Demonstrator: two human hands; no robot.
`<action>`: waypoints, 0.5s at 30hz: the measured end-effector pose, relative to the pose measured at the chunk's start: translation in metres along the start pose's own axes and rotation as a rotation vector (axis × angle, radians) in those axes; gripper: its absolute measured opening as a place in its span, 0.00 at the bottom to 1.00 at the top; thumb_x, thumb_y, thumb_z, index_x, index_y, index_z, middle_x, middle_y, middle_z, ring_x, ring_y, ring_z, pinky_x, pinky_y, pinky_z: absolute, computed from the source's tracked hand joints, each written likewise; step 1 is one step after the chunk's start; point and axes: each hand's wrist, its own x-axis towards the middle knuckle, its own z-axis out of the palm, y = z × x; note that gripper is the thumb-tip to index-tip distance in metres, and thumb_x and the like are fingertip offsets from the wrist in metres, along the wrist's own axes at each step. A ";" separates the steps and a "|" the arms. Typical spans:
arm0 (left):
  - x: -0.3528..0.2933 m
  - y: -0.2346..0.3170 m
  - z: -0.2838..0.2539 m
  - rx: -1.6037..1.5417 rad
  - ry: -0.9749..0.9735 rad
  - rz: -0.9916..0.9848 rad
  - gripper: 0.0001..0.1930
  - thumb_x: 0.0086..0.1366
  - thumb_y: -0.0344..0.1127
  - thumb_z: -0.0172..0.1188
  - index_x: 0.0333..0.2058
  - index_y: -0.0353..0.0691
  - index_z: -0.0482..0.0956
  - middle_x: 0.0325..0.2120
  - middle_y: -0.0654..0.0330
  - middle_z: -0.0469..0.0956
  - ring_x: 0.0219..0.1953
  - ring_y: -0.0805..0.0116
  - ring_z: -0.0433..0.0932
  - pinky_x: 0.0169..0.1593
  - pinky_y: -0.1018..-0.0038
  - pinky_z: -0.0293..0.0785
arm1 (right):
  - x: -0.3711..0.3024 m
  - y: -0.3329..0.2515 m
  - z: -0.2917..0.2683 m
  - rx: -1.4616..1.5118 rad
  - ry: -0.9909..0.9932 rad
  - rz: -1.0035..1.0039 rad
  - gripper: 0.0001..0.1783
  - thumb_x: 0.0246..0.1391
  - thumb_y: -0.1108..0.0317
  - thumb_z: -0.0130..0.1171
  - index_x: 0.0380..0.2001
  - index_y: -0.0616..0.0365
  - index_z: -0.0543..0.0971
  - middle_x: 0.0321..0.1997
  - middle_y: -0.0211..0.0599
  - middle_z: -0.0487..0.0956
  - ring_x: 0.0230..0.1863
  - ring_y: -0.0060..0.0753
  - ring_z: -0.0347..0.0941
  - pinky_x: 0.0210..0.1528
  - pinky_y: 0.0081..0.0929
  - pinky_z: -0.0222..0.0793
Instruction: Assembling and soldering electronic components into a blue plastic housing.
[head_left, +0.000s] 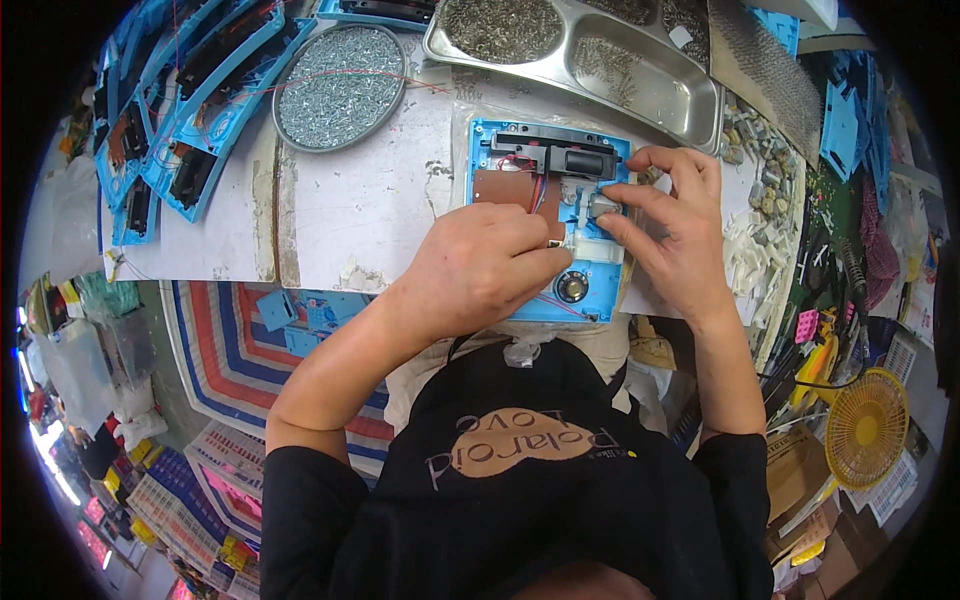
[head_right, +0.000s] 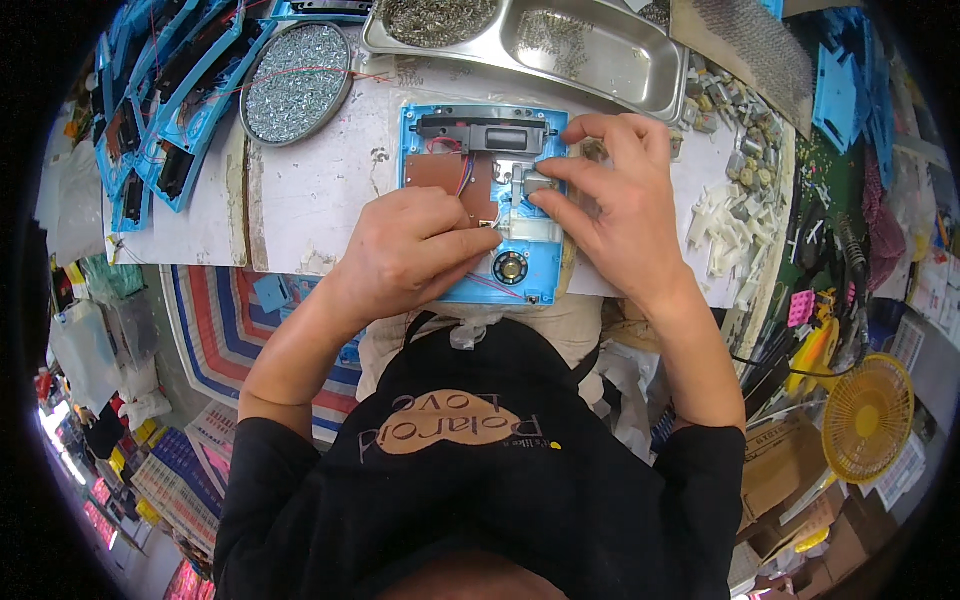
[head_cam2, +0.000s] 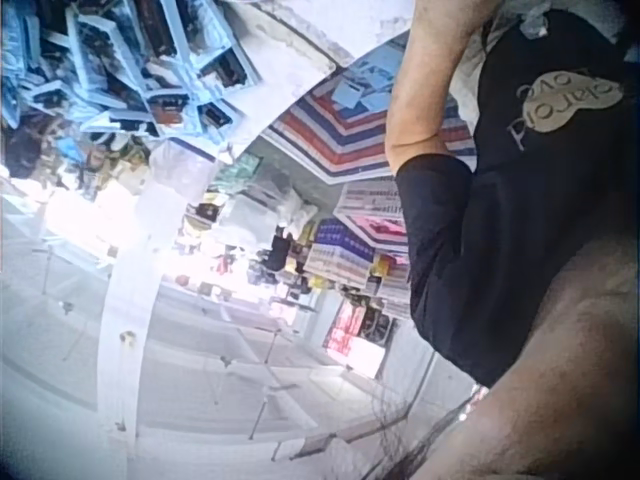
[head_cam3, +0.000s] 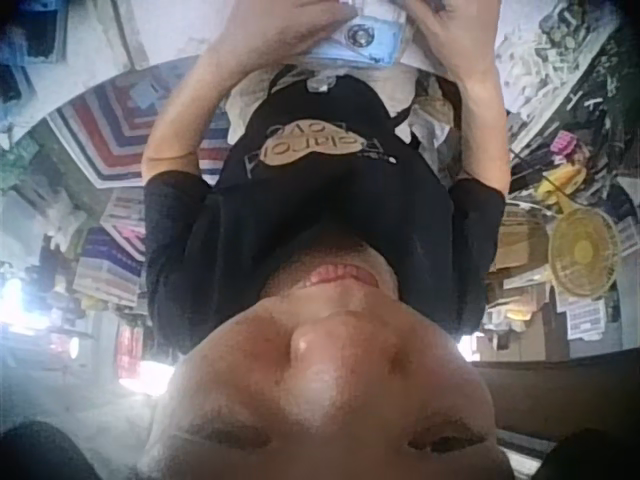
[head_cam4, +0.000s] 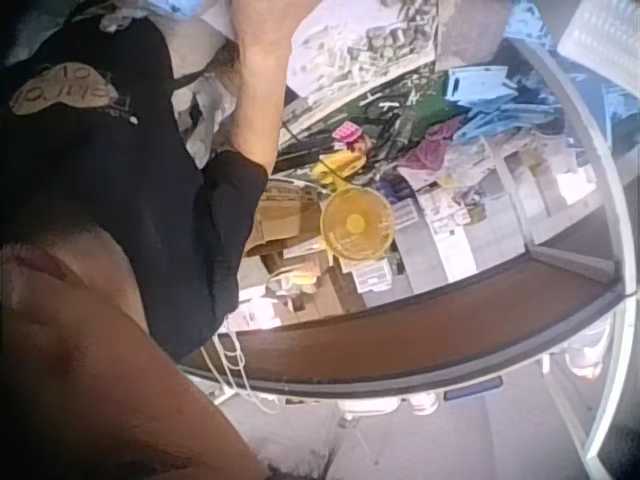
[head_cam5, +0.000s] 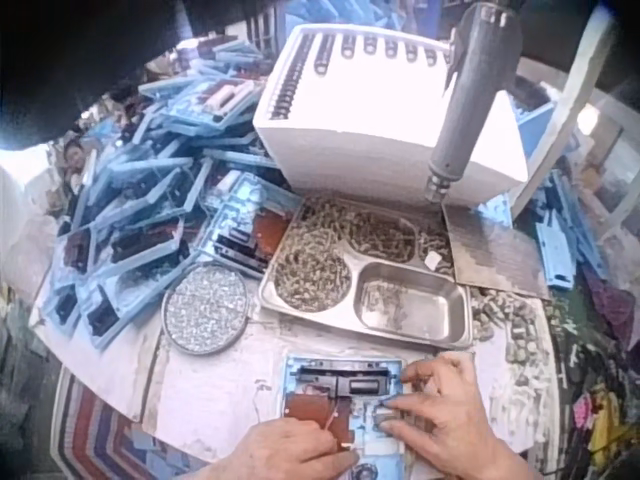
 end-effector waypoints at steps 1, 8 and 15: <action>0.000 0.000 0.000 -0.009 0.005 0.000 0.13 0.50 0.26 0.72 0.36 0.41 0.85 0.26 0.62 0.74 0.28 0.62 0.76 0.31 0.66 0.72 | 0.003 -0.001 -0.003 -0.054 -0.019 -0.043 0.16 0.44 0.65 0.76 0.40 0.52 0.88 0.51 0.36 0.78 0.56 0.44 0.66 0.57 0.40 0.64; 0.002 0.002 -0.006 -0.211 0.074 -0.028 0.17 0.50 0.28 0.72 0.42 0.39 0.84 0.26 0.60 0.75 0.26 0.62 0.76 0.30 0.69 0.72 | 0.006 -0.011 -0.006 -0.123 -0.049 -0.064 0.18 0.44 0.67 0.74 0.42 0.53 0.88 0.43 0.35 0.78 0.49 0.45 0.68 0.51 0.39 0.67; 0.005 -0.006 -0.024 -0.409 0.114 -0.101 0.22 0.54 0.33 0.69 0.49 0.35 0.81 0.27 0.61 0.77 0.22 0.73 0.71 0.27 0.77 0.68 | 0.027 -0.003 0.000 -0.094 0.073 -0.262 0.18 0.39 0.72 0.74 0.39 0.51 0.86 0.38 0.33 0.77 0.44 0.44 0.70 0.47 0.38 0.69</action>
